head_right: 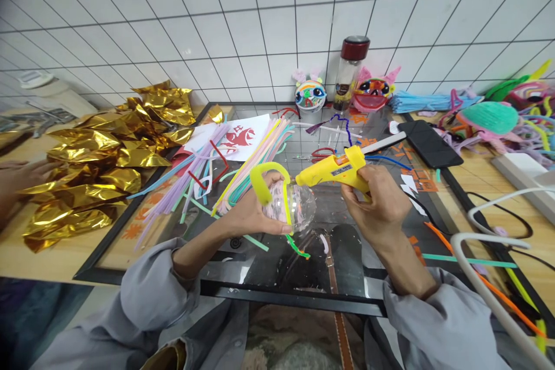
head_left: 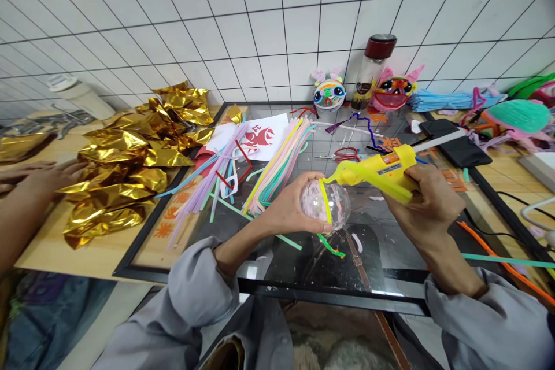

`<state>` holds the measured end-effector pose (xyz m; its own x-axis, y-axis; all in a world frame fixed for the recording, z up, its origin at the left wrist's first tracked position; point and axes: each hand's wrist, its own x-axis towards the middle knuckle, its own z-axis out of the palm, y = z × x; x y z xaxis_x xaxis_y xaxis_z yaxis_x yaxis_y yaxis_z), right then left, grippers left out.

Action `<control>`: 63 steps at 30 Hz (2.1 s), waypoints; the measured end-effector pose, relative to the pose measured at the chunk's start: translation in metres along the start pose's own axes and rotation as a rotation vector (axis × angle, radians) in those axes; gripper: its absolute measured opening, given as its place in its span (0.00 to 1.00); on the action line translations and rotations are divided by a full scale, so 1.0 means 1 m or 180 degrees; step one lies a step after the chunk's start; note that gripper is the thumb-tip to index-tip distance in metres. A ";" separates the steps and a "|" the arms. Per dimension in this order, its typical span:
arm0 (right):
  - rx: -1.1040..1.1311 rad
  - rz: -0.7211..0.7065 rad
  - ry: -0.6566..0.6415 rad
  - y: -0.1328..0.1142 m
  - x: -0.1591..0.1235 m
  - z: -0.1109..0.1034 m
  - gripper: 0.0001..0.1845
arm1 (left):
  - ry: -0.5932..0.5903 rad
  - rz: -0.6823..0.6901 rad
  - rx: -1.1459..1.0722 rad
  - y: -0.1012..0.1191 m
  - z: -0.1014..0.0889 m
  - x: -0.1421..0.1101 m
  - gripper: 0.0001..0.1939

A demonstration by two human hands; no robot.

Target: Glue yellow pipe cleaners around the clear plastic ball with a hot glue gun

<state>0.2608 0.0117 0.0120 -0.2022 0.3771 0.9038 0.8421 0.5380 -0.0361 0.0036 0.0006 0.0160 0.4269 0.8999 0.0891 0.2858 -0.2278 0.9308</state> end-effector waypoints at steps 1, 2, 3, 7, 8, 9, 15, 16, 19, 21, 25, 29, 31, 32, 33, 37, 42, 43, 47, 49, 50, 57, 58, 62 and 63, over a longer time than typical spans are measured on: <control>0.0002 0.0030 -0.0019 0.000 0.000 0.000 0.15 | -0.0008 -0.0001 -0.0012 0.000 0.000 0.000 0.45; -0.0004 0.0083 -0.0049 0.000 -0.001 0.000 0.14 | -0.0018 -0.0005 -0.0007 0.000 0.000 0.000 0.45; -0.0015 0.0150 -0.0095 0.000 -0.001 0.000 0.13 | -0.0022 -0.0007 0.0007 0.001 0.000 0.000 0.45; -0.0060 0.0442 -0.0254 -0.001 -0.002 0.000 0.09 | -0.0029 -0.0021 0.0011 0.002 0.000 0.000 0.45; -0.0050 0.0472 -0.0260 -0.001 -0.002 0.000 0.09 | -0.0034 -0.0040 -0.0007 0.003 0.000 0.000 0.45; -0.0031 0.0482 -0.0255 -0.001 -0.002 0.000 0.09 | -0.0046 -0.0062 -0.0017 0.003 0.000 0.000 0.46; -0.0016 0.0370 -0.0200 -0.002 -0.001 -0.001 0.10 | -0.0059 -0.0045 0.0026 0.002 -0.001 0.000 0.46; -0.0043 0.0350 -0.0182 -0.002 0.000 -0.001 0.09 | -0.0056 -0.0030 0.0036 0.002 -0.001 0.000 0.46; -0.0051 0.0299 -0.0170 -0.002 0.001 -0.002 0.08 | -0.0068 -0.0017 0.0056 0.000 -0.001 0.000 0.47; 0.0017 0.0187 -0.0120 -0.001 0.002 -0.002 0.10 | -0.0058 -0.0014 0.0054 -0.001 -0.001 0.000 0.47; 0.0260 -0.0001 0.0018 0.002 0.004 -0.003 0.16 | -0.0027 -0.0006 0.0056 0.000 -0.001 0.000 0.46; 0.0294 0.0047 -0.0029 0.002 0.005 -0.004 0.16 | -0.0059 -0.0046 0.0061 0.003 -0.001 0.000 0.45; 0.0285 0.0056 -0.0011 0.002 0.005 -0.005 0.16 | -0.0065 -0.0069 0.0037 0.004 -0.001 0.000 0.44; 0.0262 0.0073 -0.0003 0.002 0.004 -0.005 0.15 | -0.0067 -0.0079 0.0025 0.004 -0.001 0.000 0.44; 0.0226 0.0097 -0.0017 0.002 0.004 -0.004 0.14 | -0.0058 -0.0080 0.0016 0.004 -0.001 0.000 0.44; 0.0080 0.0128 -0.0034 0.002 0.002 -0.002 0.13 | -0.0013 -0.0066 -0.0005 0.003 0.000 0.000 0.45; 0.0085 0.0213 -0.0065 0.001 0.001 0.001 0.12 | -0.0015 -0.0028 0.0004 0.001 0.000 0.000 0.45; 0.0064 0.0301 -0.0136 0.000 0.001 0.001 0.11 | -0.0020 -0.0022 0.0031 0.001 0.000 0.000 0.46; 0.0044 0.0535 -0.0251 -0.003 -0.001 0.002 0.09 | -0.0047 -0.0024 0.0065 0.001 -0.001 0.000 0.46; 0.0062 0.0655 -0.0249 -0.004 -0.001 0.003 0.09 | -0.0047 -0.0028 0.0054 0.002 -0.001 0.000 0.46; 0.0074 0.0757 -0.0259 -0.004 -0.002 0.004 0.10 | -0.0035 -0.0029 0.0065 0.002 -0.001 0.000 0.46; 0.0197 0.1723 -0.0545 0.009 -0.004 0.009 0.16 | -0.0027 -0.0037 0.0207 0.000 -0.002 -0.001 0.46; 0.0108 0.1714 -0.0572 0.013 -0.005 0.010 0.16 | -0.0021 -0.0040 0.0202 0.000 -0.002 -0.001 0.46; -0.0262 0.1482 -0.0851 0.026 -0.016 0.016 0.16 | 0.0022 -0.0106 0.0109 0.001 -0.002 0.000 0.45; -0.0343 0.1441 -0.1038 0.028 -0.020 0.019 0.16 | 0.0051 -0.0121 0.0083 0.002 -0.003 0.000 0.45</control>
<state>0.2796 0.0334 -0.0151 0.0613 0.7747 0.6294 0.9236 0.1951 -0.3301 0.0020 0.0015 0.0188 0.4016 0.9139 0.0596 0.3239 -0.2026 0.9241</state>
